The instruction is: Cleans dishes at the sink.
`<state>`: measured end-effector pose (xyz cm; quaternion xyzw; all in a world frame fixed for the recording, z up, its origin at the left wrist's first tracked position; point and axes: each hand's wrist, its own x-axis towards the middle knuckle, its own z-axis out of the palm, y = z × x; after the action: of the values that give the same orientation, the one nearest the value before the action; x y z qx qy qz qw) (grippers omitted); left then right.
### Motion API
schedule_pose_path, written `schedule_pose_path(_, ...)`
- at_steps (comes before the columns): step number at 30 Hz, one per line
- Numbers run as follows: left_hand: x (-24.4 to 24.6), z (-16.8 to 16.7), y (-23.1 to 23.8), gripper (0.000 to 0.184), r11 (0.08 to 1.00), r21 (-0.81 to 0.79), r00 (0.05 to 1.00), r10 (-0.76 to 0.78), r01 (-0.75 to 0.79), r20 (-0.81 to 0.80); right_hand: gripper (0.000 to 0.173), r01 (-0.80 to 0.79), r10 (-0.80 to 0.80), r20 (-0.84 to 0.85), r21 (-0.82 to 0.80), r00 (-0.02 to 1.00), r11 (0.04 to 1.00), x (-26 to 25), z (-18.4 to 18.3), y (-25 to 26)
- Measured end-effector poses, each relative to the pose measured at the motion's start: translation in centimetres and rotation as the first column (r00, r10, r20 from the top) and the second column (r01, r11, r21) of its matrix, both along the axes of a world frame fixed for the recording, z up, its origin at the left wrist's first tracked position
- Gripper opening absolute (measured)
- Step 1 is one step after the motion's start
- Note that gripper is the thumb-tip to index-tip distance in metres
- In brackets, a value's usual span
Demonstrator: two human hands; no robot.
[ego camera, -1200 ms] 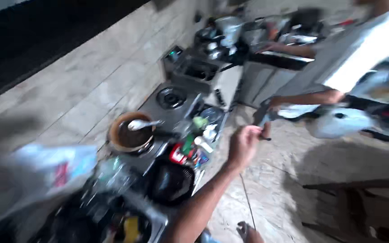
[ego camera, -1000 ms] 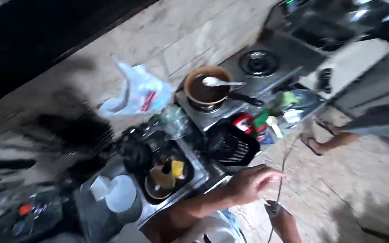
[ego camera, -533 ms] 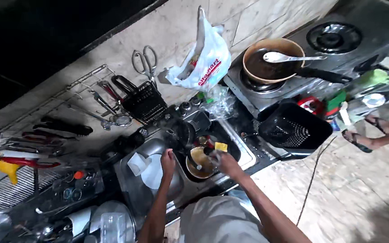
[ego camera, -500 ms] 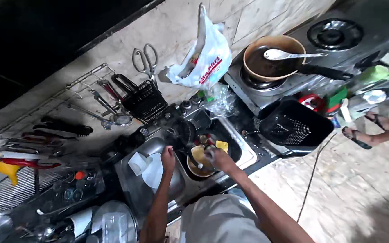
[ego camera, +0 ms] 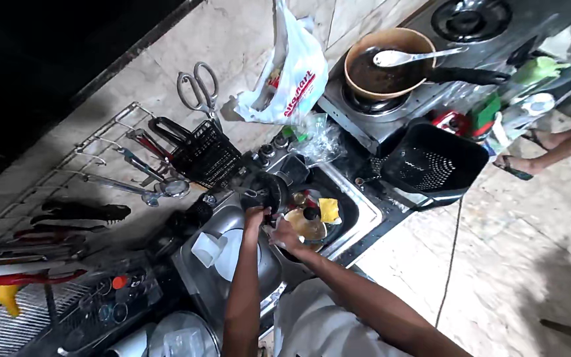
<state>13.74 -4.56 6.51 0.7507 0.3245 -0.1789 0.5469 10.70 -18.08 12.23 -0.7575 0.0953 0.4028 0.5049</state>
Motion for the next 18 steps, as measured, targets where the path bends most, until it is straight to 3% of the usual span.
schedule_pose_path(2,-0.5,1.0,-0.7,0.033,0.977,-0.197,0.996,0.087,-0.085,0.0,0.048,0.247,-0.215,-0.17,0.202,0.962,0.948,0.2,-0.3,0.0)
schedule_pose_path(4,-0.6,1.4,-1.2,0.03,0.933,-0.318,0.985,0.17,-0.166,-0.014,0.039,0.338,-0.272,-0.253,0.274,0.928,0.9,0.6,-0.5,-0.2)
schedule_pose_path(9,1.0,0.6,-1.5,0.021,0.739,-0.546,0.893,0.447,-0.395,-0.04,0.039,0.184,-0.157,-0.139,0.207,0.978,0.961,0.5,-0.5,-1.0)
schedule_pose_path(12,2.1,-0.5,-1.5,0.021,0.65,-0.628,0.861,0.504,-0.428,-0.066,0.042,0.124,-0.118,-0.054,0.113,0.992,0.986,-0.5,0.1,-1.3)
schedule_pose_path(18,3.0,-0.3,-2.3,0.022,0.622,-0.624,0.833,0.547,-0.473,-0.087,0.048,0.03,-0.029,-0.059,0.008,0.998,1.0,-2.0,2.6,-2.5)
